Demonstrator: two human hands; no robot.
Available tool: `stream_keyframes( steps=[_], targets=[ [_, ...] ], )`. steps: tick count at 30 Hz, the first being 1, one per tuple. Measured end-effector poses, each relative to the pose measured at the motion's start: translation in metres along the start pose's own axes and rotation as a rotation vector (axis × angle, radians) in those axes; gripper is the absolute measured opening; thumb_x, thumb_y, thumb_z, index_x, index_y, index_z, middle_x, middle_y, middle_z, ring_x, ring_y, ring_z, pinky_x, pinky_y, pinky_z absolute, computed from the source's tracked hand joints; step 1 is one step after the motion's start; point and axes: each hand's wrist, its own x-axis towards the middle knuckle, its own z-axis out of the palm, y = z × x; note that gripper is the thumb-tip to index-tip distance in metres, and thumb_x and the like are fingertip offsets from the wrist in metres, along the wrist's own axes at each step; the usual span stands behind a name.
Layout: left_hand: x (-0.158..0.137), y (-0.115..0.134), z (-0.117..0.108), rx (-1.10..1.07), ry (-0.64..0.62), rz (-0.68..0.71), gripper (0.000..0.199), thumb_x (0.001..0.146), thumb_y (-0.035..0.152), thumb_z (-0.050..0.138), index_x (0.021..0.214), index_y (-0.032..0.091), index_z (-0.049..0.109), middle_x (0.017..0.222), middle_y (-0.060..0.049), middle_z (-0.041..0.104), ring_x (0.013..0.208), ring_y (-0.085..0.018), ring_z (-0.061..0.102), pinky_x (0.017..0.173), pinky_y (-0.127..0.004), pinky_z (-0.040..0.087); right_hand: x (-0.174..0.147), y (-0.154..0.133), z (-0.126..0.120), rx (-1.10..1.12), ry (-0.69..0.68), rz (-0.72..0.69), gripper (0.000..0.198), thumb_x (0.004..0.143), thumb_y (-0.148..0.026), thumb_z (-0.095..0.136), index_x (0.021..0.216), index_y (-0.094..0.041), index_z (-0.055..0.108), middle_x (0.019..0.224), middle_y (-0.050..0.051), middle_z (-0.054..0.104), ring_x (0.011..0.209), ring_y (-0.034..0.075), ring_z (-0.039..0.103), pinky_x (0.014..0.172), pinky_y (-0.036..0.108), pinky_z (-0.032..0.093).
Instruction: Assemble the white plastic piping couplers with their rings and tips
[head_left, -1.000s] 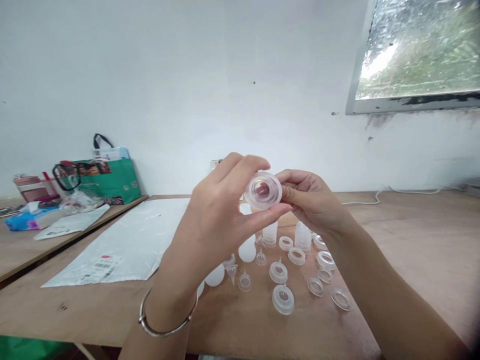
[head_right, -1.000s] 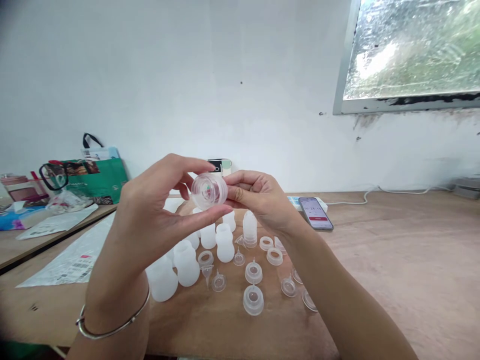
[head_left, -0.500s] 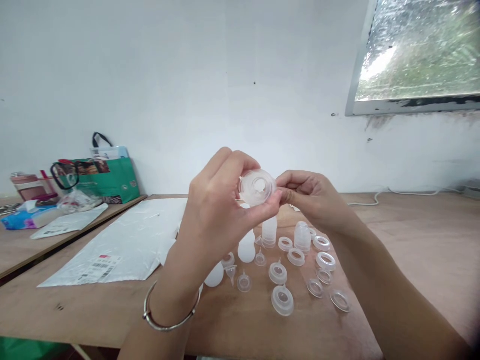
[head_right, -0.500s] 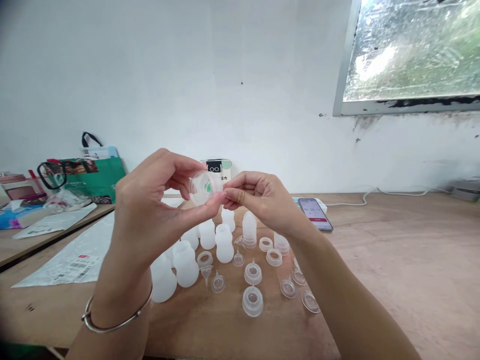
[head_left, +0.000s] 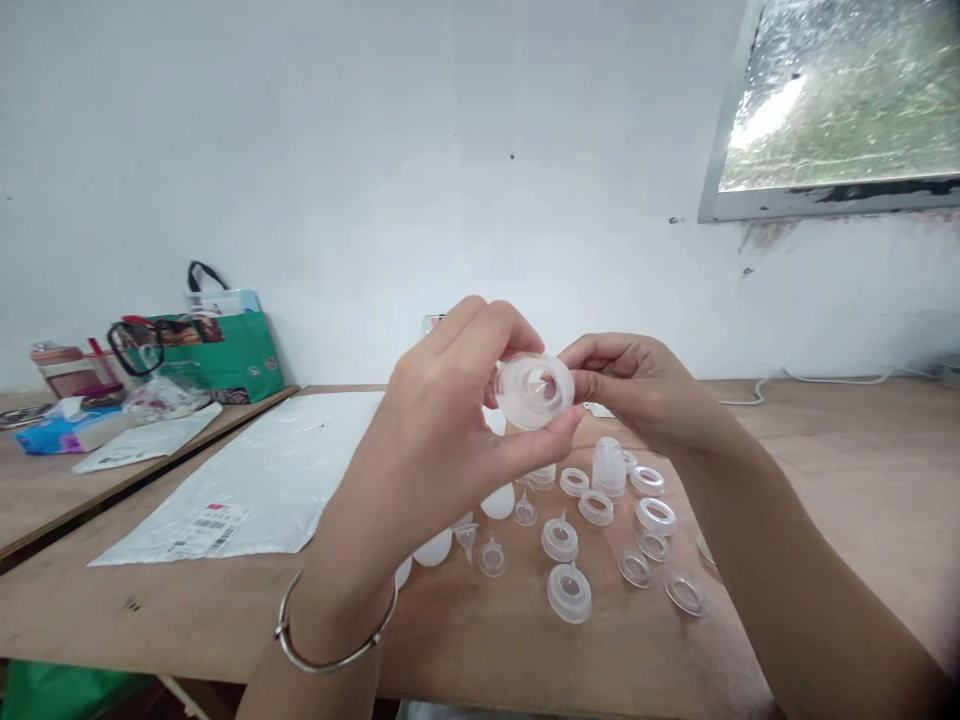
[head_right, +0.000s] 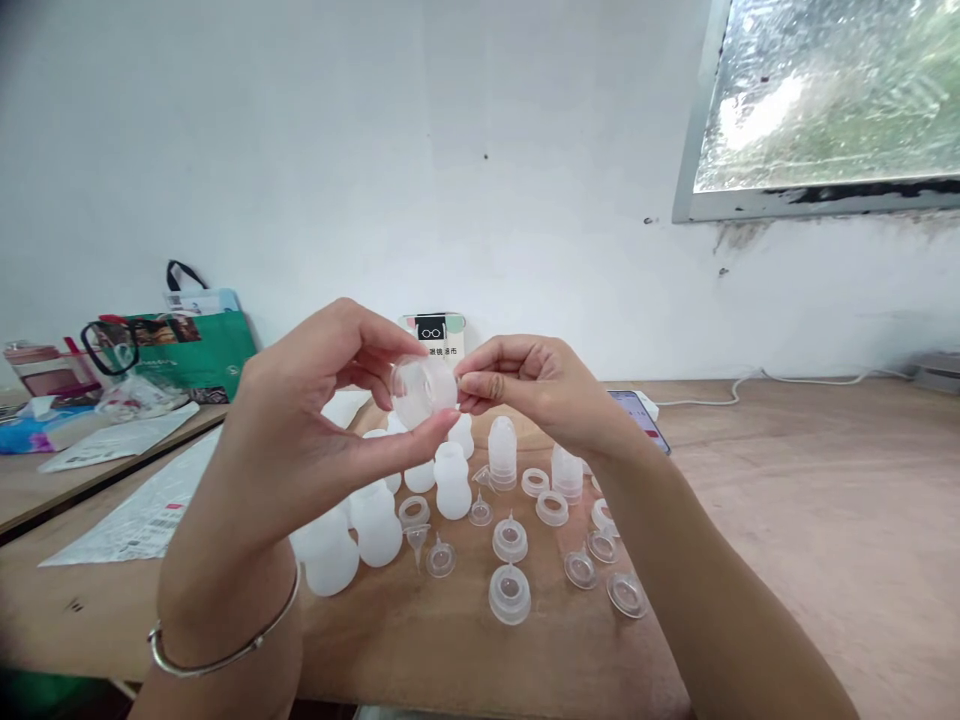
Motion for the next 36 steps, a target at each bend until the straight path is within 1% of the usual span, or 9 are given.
stream_keyframes(
  steps=[4, 7, 10, 13, 17, 23, 29, 34, 36],
  targets=[
    [0.001, -0.012, -0.011, 0.032, -0.096, -0.073, 0.037, 0.075, 0.041, 0.075, 0.100, 0.021, 0.057, 0.099, -0.003, 0.062, 0.082, -0.017, 0.062, 0.069, -0.035, 0.056, 0.005, 0.005, -0.005, -0.001, 0.065, 0.061, 0.015, 0.072, -0.032, 0.078, 0.079, -0.020, 0.071, 0.072, -0.001, 0.069, 0.069, 0.012, 0.065, 0.068, 0.026, 0.053],
    [0.000, -0.017, -0.021, 0.087, -0.012, -0.147, 0.049, 0.072, 0.051, 0.075, 0.108, 0.024, 0.057, 0.110, -0.004, 0.062, 0.096, -0.021, 0.062, 0.079, -0.037, 0.056, 0.009, 0.011, -0.011, -0.171, 0.052, 0.122, 0.015, 0.072, -0.031, 0.076, 0.077, -0.020, 0.068, 0.072, -0.002, 0.068, 0.069, 0.011, 0.063, 0.068, 0.025, 0.051],
    [-0.001, -0.018, -0.027, 0.095, 0.064, -0.213, 0.046, 0.076, 0.055, 0.070, 0.107, 0.024, 0.058, 0.112, -0.004, 0.063, 0.099, -0.021, 0.063, 0.079, -0.036, 0.056, 0.009, 0.021, -0.008, -0.504, -0.298, 0.300, 0.011, 0.077, -0.030, 0.068, 0.078, -0.019, 0.066, 0.075, 0.000, 0.068, 0.070, 0.013, 0.062, 0.064, 0.025, 0.048],
    [-0.001, -0.017, -0.028, 0.101, 0.028, -0.201, 0.043, 0.077, 0.055, 0.068, 0.106, 0.023, 0.059, 0.112, -0.003, 0.064, 0.097, -0.021, 0.064, 0.078, -0.035, 0.057, 0.006, 0.034, 0.010, -0.908, -0.647, 0.432, 0.012, 0.075, -0.025, 0.062, 0.084, -0.020, 0.067, 0.083, 0.001, 0.069, 0.073, 0.016, 0.062, 0.056, 0.024, 0.042],
    [-0.001, -0.020, -0.026, 0.098, -0.039, -0.147, 0.043, 0.079, 0.056, 0.065, 0.106, 0.023, 0.059, 0.112, -0.004, 0.065, 0.099, -0.023, 0.063, 0.079, -0.036, 0.057, 0.002, 0.052, 0.035, -1.091, -0.843, 0.513, 0.019, 0.069, -0.019, 0.062, 0.088, -0.019, 0.067, 0.087, 0.002, 0.068, 0.071, 0.016, 0.060, 0.050, 0.023, 0.034],
    [0.000, -0.022, -0.025, 0.091, -0.057, -0.126, 0.041, 0.081, 0.054, 0.064, 0.105, 0.022, 0.059, 0.109, -0.004, 0.065, 0.097, -0.022, 0.064, 0.079, -0.035, 0.056, 0.001, 0.066, 0.043, -1.152, -0.887, 0.566, 0.026, 0.069, -0.015, 0.061, 0.093, -0.015, 0.068, 0.088, 0.006, 0.067, 0.075, 0.019, 0.062, 0.050, 0.023, 0.033],
    [-0.001, -0.021, -0.026, 0.085, -0.063, -0.128, 0.040, 0.081, 0.053, 0.065, 0.106, 0.022, 0.059, 0.109, -0.004, 0.065, 0.098, -0.022, 0.063, 0.080, -0.035, 0.056, 0.005, 0.065, 0.036, -1.166, -0.889, 0.579, 0.025, 0.072, -0.023, 0.065, 0.096, -0.018, 0.068, 0.093, 0.004, 0.069, 0.078, 0.020, 0.065, 0.053, 0.024, 0.038],
    [-0.002, -0.021, -0.027, 0.095, -0.074, -0.133, 0.038, 0.081, 0.052, 0.065, 0.106, 0.023, 0.059, 0.109, -0.003, 0.066, 0.097, -0.022, 0.063, 0.080, -0.036, 0.056, 0.009, 0.070, 0.033, -1.292, -0.775, 0.592, 0.021, 0.083, -0.016, 0.058, 0.102, -0.012, 0.066, 0.095, 0.010, 0.068, 0.089, 0.024, 0.066, 0.069, 0.033, 0.048],
    [-0.002, -0.021, -0.027, 0.102, -0.094, -0.130, 0.038, 0.082, 0.053, 0.064, 0.106, 0.023, 0.059, 0.108, -0.004, 0.066, 0.097, -0.022, 0.063, 0.081, -0.037, 0.056, 0.010, 0.077, 0.037, -1.307, -0.782, 0.621, 0.020, 0.088, -0.022, 0.059, 0.105, -0.012, 0.064, 0.101, 0.009, 0.067, 0.092, 0.022, 0.065, 0.076, 0.036, 0.052]
  ],
)
